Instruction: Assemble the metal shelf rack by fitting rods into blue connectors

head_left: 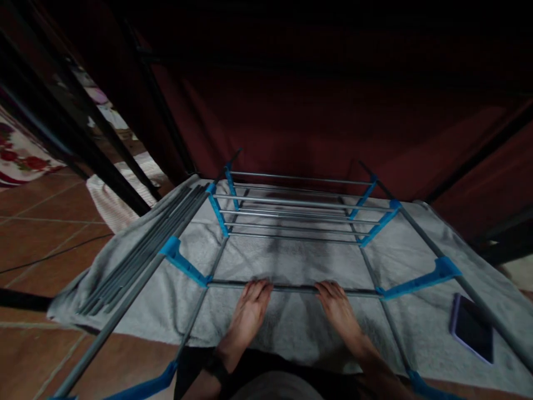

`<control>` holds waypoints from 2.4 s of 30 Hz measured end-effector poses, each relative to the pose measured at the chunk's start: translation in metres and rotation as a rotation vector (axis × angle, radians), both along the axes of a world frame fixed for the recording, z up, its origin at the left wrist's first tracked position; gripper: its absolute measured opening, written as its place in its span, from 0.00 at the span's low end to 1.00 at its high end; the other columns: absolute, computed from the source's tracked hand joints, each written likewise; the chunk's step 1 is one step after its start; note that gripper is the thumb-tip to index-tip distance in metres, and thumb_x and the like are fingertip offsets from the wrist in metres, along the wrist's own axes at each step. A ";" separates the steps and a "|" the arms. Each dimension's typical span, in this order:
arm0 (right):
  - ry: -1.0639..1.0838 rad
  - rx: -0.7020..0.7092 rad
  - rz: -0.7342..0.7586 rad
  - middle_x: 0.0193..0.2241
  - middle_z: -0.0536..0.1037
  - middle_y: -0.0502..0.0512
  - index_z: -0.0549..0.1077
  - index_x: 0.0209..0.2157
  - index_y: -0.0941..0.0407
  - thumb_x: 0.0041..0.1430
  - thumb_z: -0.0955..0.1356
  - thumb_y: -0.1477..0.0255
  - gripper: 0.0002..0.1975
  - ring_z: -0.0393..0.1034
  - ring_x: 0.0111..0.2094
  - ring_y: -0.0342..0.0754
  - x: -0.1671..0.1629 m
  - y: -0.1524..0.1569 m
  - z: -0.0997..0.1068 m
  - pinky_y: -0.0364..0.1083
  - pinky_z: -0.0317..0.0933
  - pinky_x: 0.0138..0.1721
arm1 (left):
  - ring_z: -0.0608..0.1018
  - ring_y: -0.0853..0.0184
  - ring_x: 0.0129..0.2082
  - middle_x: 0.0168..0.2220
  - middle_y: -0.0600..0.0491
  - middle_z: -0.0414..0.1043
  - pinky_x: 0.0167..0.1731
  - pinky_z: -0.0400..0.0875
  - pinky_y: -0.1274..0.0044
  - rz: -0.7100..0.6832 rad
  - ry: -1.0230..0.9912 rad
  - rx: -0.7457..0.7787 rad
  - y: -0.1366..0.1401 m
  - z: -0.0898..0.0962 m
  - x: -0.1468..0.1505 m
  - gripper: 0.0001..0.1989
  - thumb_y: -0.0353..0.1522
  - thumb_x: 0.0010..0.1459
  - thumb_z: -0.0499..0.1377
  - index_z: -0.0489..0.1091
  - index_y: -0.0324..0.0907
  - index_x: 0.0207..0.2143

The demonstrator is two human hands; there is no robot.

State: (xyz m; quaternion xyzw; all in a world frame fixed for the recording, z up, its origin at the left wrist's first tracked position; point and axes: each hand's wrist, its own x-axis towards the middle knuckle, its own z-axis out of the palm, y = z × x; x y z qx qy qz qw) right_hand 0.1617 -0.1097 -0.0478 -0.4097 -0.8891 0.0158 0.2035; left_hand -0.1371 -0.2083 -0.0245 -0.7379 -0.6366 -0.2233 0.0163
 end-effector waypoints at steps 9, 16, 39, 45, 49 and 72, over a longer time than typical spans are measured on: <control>-0.012 -0.013 0.033 0.51 0.81 0.56 0.77 0.54 0.50 0.70 0.62 0.73 0.18 0.75 0.51 0.56 0.009 0.004 -0.007 0.57 0.68 0.55 | 0.81 0.59 0.37 0.37 0.48 0.76 0.39 0.81 0.66 0.615 -0.518 0.118 -0.084 -0.020 -0.035 0.12 0.41 0.68 0.52 0.71 0.47 0.40; -0.015 -0.001 0.048 0.51 0.81 0.56 0.77 0.55 0.49 0.71 0.60 0.72 0.19 0.75 0.51 0.56 0.011 0.004 -0.011 0.57 0.67 0.54 | 0.68 0.51 0.66 0.64 0.37 0.64 0.63 0.67 0.57 0.908 -0.804 0.366 -0.046 -0.003 -0.071 0.28 0.44 0.64 0.56 0.59 0.44 0.63; 0.047 -0.014 -0.019 0.47 0.82 0.54 0.76 0.55 0.44 0.72 0.58 0.68 0.20 0.77 0.47 0.57 -0.001 0.020 -0.013 0.58 0.66 0.50 | 0.78 0.59 0.38 0.38 0.47 0.75 0.42 0.74 0.70 0.824 -0.782 0.324 0.016 0.028 -0.096 0.13 0.42 0.67 0.53 0.69 0.43 0.42; 0.022 0.044 -0.043 0.44 0.82 0.57 0.76 0.54 0.53 0.73 0.59 0.69 0.18 0.75 0.46 0.55 -0.005 0.017 -0.016 0.56 0.62 0.52 | 0.75 0.55 0.56 0.55 0.40 0.74 0.59 0.69 0.66 0.814 -0.839 0.355 0.014 0.013 -0.087 0.22 0.42 0.67 0.54 0.68 0.38 0.57; 0.010 0.109 -0.039 0.43 0.82 0.58 0.75 0.52 0.54 0.72 0.58 0.71 0.17 0.73 0.46 0.54 -0.007 0.017 -0.019 0.55 0.59 0.53 | 0.67 0.54 0.66 0.65 0.37 0.64 0.66 0.63 0.62 0.774 -0.806 0.378 -0.004 0.001 -0.068 0.29 0.39 0.68 0.55 0.59 0.39 0.68; 0.162 0.144 0.060 0.61 0.71 0.65 0.58 0.71 0.49 0.72 0.59 0.66 0.28 0.70 0.57 0.64 -0.025 -0.043 -0.060 0.61 0.65 0.53 | 0.77 0.54 0.51 0.52 0.39 0.74 0.52 0.74 0.65 0.953 -0.217 0.048 -0.163 0.018 -0.251 0.19 0.31 0.65 0.48 0.74 0.37 0.50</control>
